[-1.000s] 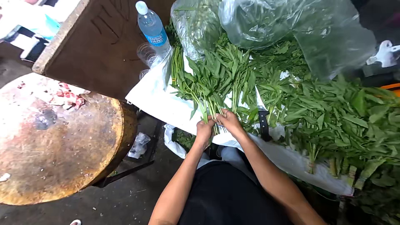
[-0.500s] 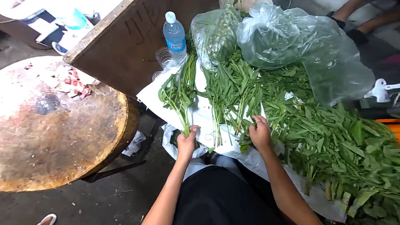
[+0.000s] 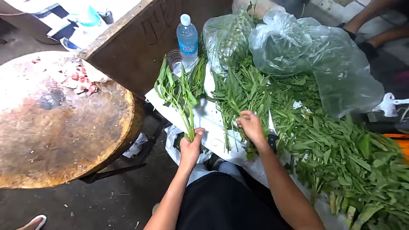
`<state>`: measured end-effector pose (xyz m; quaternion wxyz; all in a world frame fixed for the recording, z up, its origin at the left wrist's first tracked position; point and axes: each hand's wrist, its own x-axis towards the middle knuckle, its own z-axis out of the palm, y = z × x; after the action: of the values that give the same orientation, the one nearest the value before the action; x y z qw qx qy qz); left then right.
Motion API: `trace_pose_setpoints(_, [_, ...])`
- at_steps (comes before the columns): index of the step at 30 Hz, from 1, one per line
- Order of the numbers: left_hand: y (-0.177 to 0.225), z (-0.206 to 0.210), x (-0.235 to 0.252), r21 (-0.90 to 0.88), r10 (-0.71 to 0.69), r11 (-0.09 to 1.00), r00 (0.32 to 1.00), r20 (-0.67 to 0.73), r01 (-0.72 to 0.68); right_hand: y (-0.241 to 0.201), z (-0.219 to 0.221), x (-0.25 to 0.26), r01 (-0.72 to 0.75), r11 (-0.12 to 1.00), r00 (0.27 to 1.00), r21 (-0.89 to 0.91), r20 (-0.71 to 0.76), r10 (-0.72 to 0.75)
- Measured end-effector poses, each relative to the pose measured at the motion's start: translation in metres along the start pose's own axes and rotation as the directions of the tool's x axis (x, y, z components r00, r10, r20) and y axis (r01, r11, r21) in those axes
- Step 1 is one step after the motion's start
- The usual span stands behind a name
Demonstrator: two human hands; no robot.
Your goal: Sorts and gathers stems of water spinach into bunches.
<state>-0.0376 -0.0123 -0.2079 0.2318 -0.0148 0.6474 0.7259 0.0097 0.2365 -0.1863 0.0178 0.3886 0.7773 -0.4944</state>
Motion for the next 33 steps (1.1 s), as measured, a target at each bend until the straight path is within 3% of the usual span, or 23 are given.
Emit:
trace_pose_setpoints(3, [-0.002,0.001,-0.003,-0.024,-0.019,1.0,1.0,-0.01,0.019,0.007,-0.046,-0.013,0.175,0.922,0.981,0.345,-0.142,-0.133])
trace_pose_setpoints(6, [0.0,0.002,-0.005,-0.046,-0.029,0.999,0.999,-0.019,0.028,0.02,-0.082,-0.023,0.289,0.798,0.956,0.529,-0.21,-0.207])
trace_pose_setpoints(11, [0.001,0.005,-0.002,0.003,0.001,1.0,1.0,-0.003,-0.001,0.049,-0.1,-0.027,0.253,0.768,0.961,0.589,-0.242,-0.131])
trace_pose_setpoints(17, [0.006,0.007,-0.003,-0.032,-0.021,0.999,1.0,0.014,0.022,0.067,-0.096,-0.031,0.31,0.739,0.951,0.598,-0.2,-0.237])
trace_pose_setpoints(20, [0.006,0.006,-0.003,-0.059,-0.036,0.998,0.999,0.011,0.037,0.07,-0.096,-0.031,0.285,0.742,0.956,0.608,-0.234,-0.176])
trace_pose_setpoints(22, [0.006,0.004,-0.004,-0.058,-0.049,0.997,0.999,0.007,0.05,0.075,-0.095,-0.026,0.211,0.856,0.939,0.472,-0.34,-0.045])
trace_pose_setpoints(23, [0.006,0.002,-0.004,-0.055,-0.053,0.997,0.999,0.007,0.053,0.078,-0.093,-0.022,0.13,0.947,0.911,0.295,-0.412,0.003])
trace_pose_setpoints(25, [0.006,0.001,-0.004,-0.052,-0.062,0.997,0.998,0.011,0.062,0.079,-0.083,-0.018,-0.012,0.999,0.886,-0.037,-0.463,-0.006])
trace_pose_setpoints(26, [0.006,0.0,-0.003,-0.054,-0.065,0.996,0.998,0.009,0.065,0.074,-0.07,-0.019,-0.016,0.992,0.9,-0.125,-0.435,-0.04])
trace_pose_setpoints(28, [0.004,-0.001,-0.002,-0.05,-0.076,0.996,0.997,0.005,0.076,0.057,-0.029,-0.026,0.036,0.978,0.973,-0.207,-0.214,-0.081])
trace_pose_setpoints(30, [0.003,0.0,-0.002,-0.038,-0.091,0.995,0.996,0.004,0.091,0.039,0.018,-0.028,-0.001,0.956,0.999,-0.293,0.037,0.012])
trace_pose_setpoints(33, [0.003,0.002,-0.005,-0.027,-0.092,0.995,0.996,0.017,0.093,0.032,0.064,-0.014,-0.044,0.884,0.989,-0.466,0.104,0.104])
